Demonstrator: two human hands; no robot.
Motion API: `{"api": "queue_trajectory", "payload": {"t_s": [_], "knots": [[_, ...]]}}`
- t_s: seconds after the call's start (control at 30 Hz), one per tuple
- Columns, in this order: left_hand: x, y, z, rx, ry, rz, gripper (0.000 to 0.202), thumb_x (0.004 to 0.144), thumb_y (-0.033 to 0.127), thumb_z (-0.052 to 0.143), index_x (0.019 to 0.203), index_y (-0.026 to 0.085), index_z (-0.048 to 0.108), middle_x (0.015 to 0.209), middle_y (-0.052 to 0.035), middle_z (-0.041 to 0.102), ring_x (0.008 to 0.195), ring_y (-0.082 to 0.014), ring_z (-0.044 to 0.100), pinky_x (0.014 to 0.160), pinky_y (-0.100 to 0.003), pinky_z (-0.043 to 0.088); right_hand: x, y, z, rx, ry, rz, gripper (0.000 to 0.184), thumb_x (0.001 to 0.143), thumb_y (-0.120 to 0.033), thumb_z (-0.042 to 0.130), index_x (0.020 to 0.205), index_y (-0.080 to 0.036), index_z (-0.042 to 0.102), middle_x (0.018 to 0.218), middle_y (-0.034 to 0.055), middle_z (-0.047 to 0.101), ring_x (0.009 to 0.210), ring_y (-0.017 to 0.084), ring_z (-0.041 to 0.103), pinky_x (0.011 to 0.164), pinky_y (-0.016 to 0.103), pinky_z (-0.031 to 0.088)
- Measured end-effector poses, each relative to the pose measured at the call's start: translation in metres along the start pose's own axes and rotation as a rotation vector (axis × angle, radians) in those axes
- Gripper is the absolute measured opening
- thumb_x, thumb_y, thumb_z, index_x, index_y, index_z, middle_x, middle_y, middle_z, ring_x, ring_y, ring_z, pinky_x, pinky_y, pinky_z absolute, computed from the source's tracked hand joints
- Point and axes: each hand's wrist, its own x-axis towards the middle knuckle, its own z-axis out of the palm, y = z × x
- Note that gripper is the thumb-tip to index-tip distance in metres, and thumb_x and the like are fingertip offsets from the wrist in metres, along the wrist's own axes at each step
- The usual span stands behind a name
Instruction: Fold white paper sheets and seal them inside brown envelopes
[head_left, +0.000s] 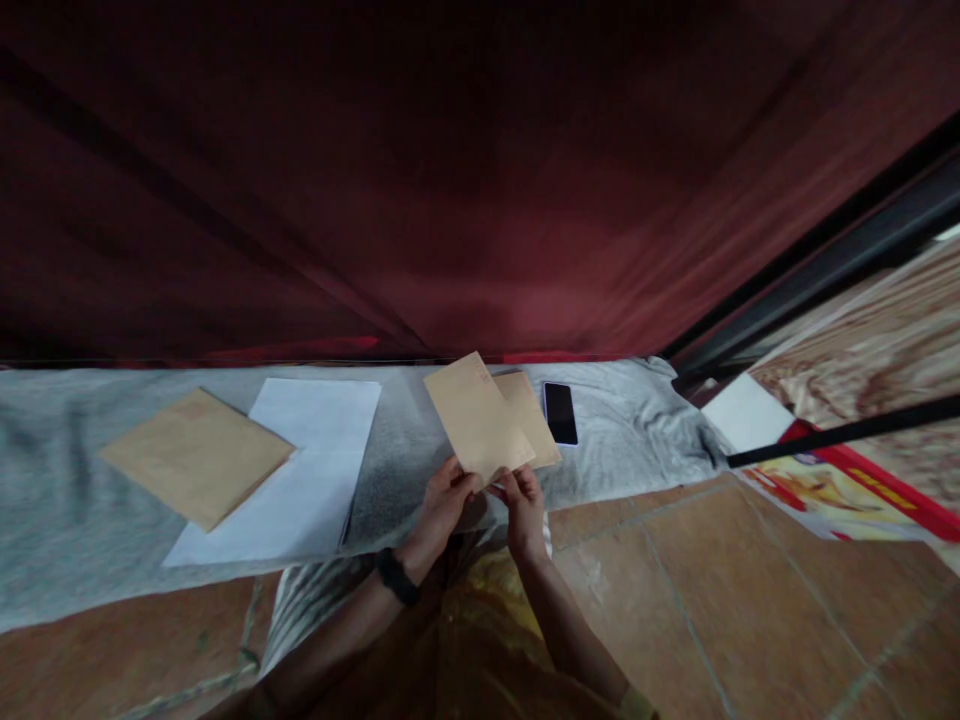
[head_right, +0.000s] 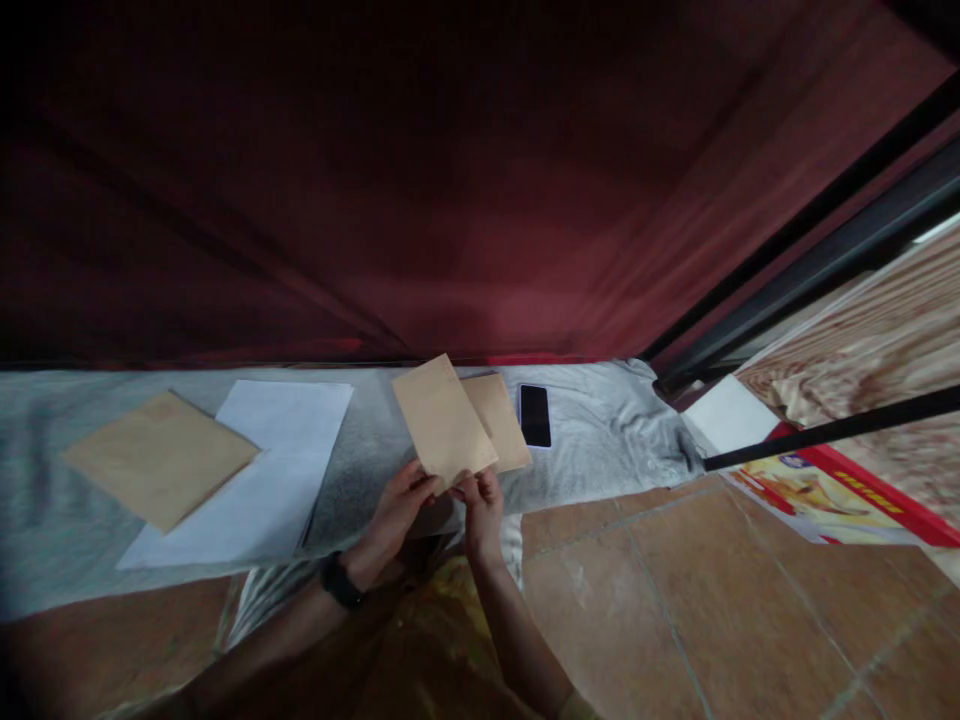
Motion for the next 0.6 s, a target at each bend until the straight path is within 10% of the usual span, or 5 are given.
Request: {"api": "queue_trajectory", "payload": {"t_s": [0.27,0.6], "knots": [[0.028,-0.01,0.042,0.051,-0.097,-0.017,0.032,0.075,0.025,0.062,0.106,0.017,0.065,0.081,-0.0022,0.071,0.068,-0.0132,0.063,0.056,-0.021,0.046,0.043,-0.008,-0.062,-0.123,0.268,-0.137,0.057,0.076,-0.054,0.069,0.122,-0.022,0.058,0.07,-0.0066,0.054,0.062,0.014,0.06,0.06,0.028,0.054],[0.055,-0.033,0.076,0.228,-0.036,0.002,0.034,0.075,0.012,0.061,0.109,0.016,0.063,0.072,0.0015,0.066,0.064,-0.0121,0.06,0.06,-0.023,0.045,0.076,0.004,-0.108,-0.333,0.303,-0.042,0.077,0.072,-0.058,0.067,0.131,-0.011,0.058,0.06,-0.0052,0.058,0.051,0.014,0.055,0.049,0.026,0.046]]}}
